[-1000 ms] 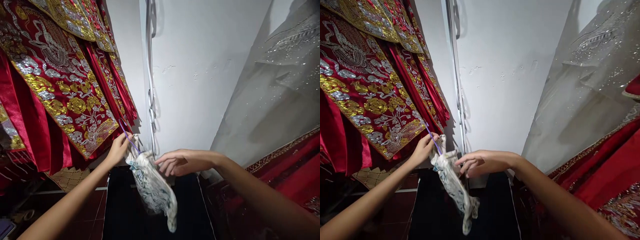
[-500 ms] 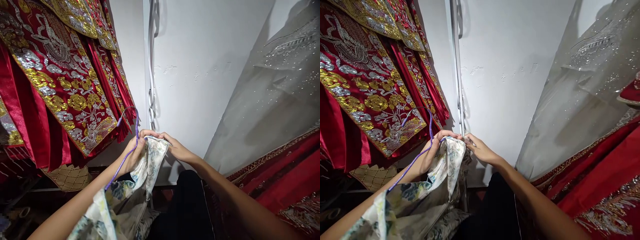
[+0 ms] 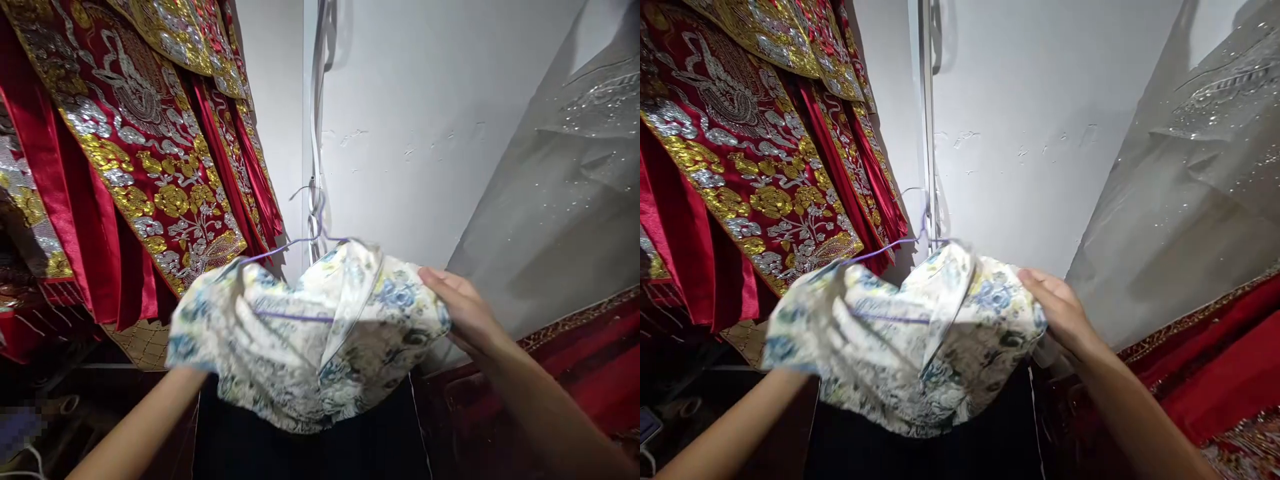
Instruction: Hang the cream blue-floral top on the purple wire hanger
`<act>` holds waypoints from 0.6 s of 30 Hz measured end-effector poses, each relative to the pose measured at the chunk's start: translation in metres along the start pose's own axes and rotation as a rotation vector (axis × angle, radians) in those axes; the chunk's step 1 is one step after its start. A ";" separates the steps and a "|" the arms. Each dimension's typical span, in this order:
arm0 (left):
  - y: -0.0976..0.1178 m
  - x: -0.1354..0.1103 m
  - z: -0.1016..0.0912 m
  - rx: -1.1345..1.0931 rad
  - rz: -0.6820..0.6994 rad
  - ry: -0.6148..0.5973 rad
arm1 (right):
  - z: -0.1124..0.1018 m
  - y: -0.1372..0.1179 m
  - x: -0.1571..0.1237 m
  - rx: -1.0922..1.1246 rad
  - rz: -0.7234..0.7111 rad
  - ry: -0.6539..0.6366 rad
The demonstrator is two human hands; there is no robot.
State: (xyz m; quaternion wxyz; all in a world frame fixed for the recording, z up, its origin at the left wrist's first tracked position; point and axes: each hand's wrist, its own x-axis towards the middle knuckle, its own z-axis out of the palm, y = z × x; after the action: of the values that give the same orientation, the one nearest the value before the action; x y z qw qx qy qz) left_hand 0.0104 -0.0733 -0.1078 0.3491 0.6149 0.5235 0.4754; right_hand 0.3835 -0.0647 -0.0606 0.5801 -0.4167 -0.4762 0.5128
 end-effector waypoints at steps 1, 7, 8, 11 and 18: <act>-0.008 -0.004 -0.003 -0.029 -0.023 -0.006 | -0.005 -0.003 0.007 0.013 -0.037 0.074; -0.034 -0.011 0.011 -0.528 -0.221 -0.038 | 0.015 -0.013 0.049 0.094 -0.188 0.117; -0.036 -0.011 0.017 -0.525 -0.203 0.012 | 0.023 -0.011 0.053 0.098 -0.194 0.086; -0.042 -0.016 0.037 -0.497 -0.144 0.124 | 0.038 -0.001 0.054 0.078 -0.219 0.028; -0.050 -0.047 0.074 -0.643 -0.287 0.043 | 0.001 0.017 0.038 -0.102 -0.329 0.161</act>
State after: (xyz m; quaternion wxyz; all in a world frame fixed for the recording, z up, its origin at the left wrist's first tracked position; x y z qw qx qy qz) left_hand 0.0651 -0.1032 -0.1868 0.5769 0.3837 0.4354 0.5748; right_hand 0.3798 -0.0247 -0.0717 0.6704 -0.4018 -0.5156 0.3512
